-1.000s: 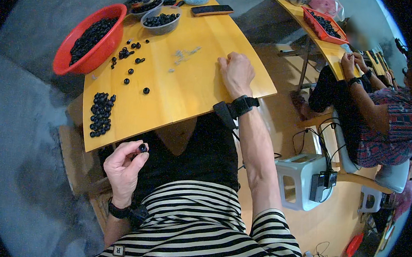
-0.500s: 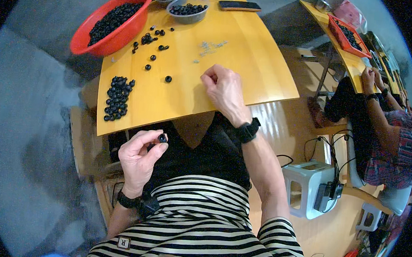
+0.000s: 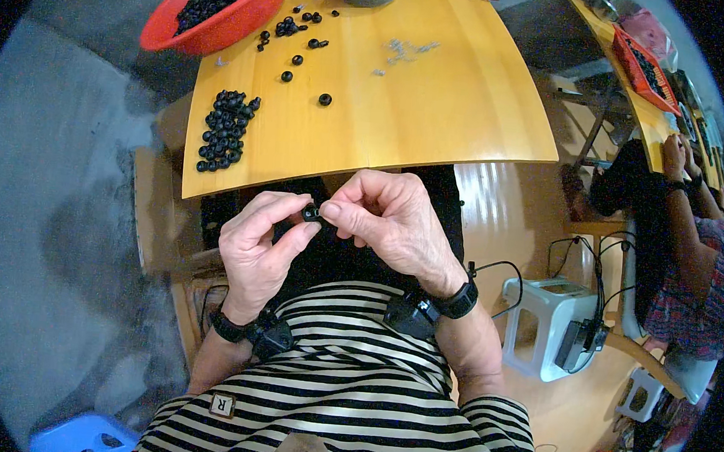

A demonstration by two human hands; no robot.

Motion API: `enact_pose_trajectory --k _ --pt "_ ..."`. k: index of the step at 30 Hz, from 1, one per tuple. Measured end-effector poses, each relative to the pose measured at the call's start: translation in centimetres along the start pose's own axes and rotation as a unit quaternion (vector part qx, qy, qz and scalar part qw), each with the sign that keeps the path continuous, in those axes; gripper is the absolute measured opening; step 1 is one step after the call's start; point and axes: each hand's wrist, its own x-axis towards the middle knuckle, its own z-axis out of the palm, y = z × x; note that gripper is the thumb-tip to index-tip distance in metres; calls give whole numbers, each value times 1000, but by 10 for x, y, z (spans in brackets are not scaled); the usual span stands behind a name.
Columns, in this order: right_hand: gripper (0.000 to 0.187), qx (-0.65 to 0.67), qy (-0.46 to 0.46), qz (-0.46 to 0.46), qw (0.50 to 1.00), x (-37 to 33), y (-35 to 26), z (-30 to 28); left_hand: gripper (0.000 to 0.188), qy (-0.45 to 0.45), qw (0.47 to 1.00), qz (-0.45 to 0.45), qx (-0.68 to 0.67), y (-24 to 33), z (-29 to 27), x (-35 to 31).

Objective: The person assembles components by hand by picking up a black plastic piece and a small metal insert, fitting the insert into the piece, and placing the assembled unit onto the table.

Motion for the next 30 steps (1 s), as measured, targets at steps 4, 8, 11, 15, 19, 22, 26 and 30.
enact_pose_trajectory --k 4,8,11,15,19,22,26,30 --pt "17 -7 4 -21 1000 0 0 3 34 6 999 27 41 0 0 0" --pt "17 -32 18 -49 998 -1 3 4 34 3 997 47 69 2 1 2" --pt "17 -61 6 -52 997 -2 4 2 34 4 993 78 87 3 1 3" --pt "18 -83 30 -79 993 -1 3 8 31 -4 991 73 112 6 1 3" --pt "19 -114 33 -86 989 0 1 11 30 0 990 74 117 6 1 2" --pt "19 -53 8 -78 996 7 13 6 30 -9 996 68 58 5 3 4" --pt "22 104 -62 -11 993 15 24 3 31 -19 998 52 14 -2 2 1" --pt "30 159 -109 17 981 16 27 3 32 -13 998 33 -54 -8 -2 -2"
